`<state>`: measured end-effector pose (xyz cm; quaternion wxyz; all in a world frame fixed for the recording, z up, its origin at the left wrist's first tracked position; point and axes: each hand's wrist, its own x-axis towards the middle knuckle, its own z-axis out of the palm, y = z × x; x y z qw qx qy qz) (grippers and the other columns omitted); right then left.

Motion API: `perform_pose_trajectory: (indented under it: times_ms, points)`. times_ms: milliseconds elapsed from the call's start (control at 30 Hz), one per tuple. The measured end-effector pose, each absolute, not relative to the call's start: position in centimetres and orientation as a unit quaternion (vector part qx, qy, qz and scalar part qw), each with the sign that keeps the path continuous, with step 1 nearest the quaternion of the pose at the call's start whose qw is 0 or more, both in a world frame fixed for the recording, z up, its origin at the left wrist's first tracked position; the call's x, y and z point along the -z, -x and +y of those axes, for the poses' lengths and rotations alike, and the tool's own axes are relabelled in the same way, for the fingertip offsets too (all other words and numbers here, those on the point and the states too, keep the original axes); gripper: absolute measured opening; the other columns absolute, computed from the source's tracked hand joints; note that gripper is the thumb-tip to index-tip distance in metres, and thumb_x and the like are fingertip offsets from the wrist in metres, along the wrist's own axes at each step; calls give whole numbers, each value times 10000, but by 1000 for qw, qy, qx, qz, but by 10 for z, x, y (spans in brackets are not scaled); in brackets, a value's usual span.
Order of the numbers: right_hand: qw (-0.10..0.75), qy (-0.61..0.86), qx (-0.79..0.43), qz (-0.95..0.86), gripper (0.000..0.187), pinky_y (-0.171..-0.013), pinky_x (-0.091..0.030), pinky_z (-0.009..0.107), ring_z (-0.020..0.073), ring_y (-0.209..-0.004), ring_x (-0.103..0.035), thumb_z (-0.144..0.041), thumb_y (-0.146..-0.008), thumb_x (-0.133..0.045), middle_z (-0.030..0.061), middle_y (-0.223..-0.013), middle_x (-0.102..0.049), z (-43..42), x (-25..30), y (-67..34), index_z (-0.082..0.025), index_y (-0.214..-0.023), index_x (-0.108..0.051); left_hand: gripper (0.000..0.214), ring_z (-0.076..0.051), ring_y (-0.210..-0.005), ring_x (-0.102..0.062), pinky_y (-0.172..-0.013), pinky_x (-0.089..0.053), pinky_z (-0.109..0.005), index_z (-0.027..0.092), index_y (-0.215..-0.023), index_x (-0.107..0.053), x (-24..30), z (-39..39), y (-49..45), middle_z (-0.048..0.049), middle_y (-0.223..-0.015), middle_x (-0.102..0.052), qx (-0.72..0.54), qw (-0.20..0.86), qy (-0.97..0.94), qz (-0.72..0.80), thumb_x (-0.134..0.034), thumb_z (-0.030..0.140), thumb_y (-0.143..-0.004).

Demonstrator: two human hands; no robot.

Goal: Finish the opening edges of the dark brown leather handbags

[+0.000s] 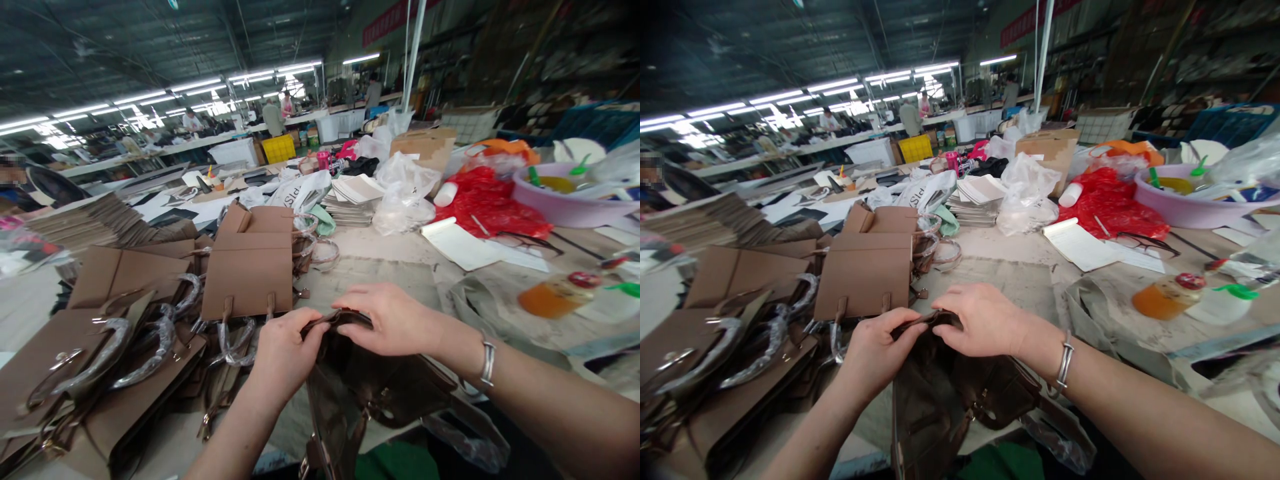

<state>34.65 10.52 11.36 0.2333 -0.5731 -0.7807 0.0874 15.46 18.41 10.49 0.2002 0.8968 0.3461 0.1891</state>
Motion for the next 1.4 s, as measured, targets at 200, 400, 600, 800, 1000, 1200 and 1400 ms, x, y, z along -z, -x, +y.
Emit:
perform_pose_trajectory:
  times_ms: [200,400,600,800,1000,1200,1400]
  points:
    - [194,617,-42,-762,150,-618,-370,244,146,-706,-565,-231,-818,-530,23,-771,-626,108,-118,-334,-197,-849,-673,141,-147,-782,-661,-716,-467,-235,233,-872,-707,-101,182,-157,4,-863,-729,-216,200,-902,315,-578,211,-820]
    - [185,661,-26,-726,156,-589,-358,256,149,-688,-570,-220,-779,-516,9,-783,-647,110,-115,-327,-217,-797,-670,145,-141,-766,-644,-708,-453,-234,223,-843,-699,-103,183,-158,1,-849,-717,-201,200,-906,314,-556,200,-832]
    - [160,687,0,-709,148,-561,-366,260,161,-677,-584,-241,-762,-534,20,-739,-650,114,-118,-317,-202,-684,-653,200,-133,-739,-631,-657,-425,-222,219,-816,-690,-104,178,-160,-1,-799,-700,-188,185,-910,321,-497,175,-849]
    - [169,688,13,-705,139,-589,-403,266,176,-696,-592,-215,-766,-536,46,-753,-650,118,-117,-314,-180,-708,-658,209,-135,-729,-631,-659,-431,-219,222,-806,-690,-102,179,-159,2,-808,-706,-198,174,-907,328,-494,160,-842]
    - [250,576,-113,-770,263,-757,-455,268,174,-839,-606,-216,-804,-592,44,-938,-666,107,-112,-337,-188,-1061,-640,181,-140,-781,-644,-706,-450,-225,216,-880,-685,-102,184,-154,-4,-871,-715,-206,207,-904,314,-505,197,-867]
    - [252,558,-109,-783,212,-762,-440,255,157,-839,-605,-177,-874,-520,49,-936,-666,108,-108,-344,-183,-1036,-657,185,-145,-766,-634,-680,-428,-232,211,-850,-671,-102,183,-158,-1,-847,-706,-179,193,-914,309,-489,192,-875]
    - [210,587,-56,-780,145,-640,-368,235,134,-720,-567,-185,-872,-519,9,-777,-634,116,-109,-339,-191,-861,-663,137,-136,-737,-642,-668,-435,-220,224,-858,-687,-108,181,-152,17,-827,-716,-162,222,-907,320,-550,231,-849]
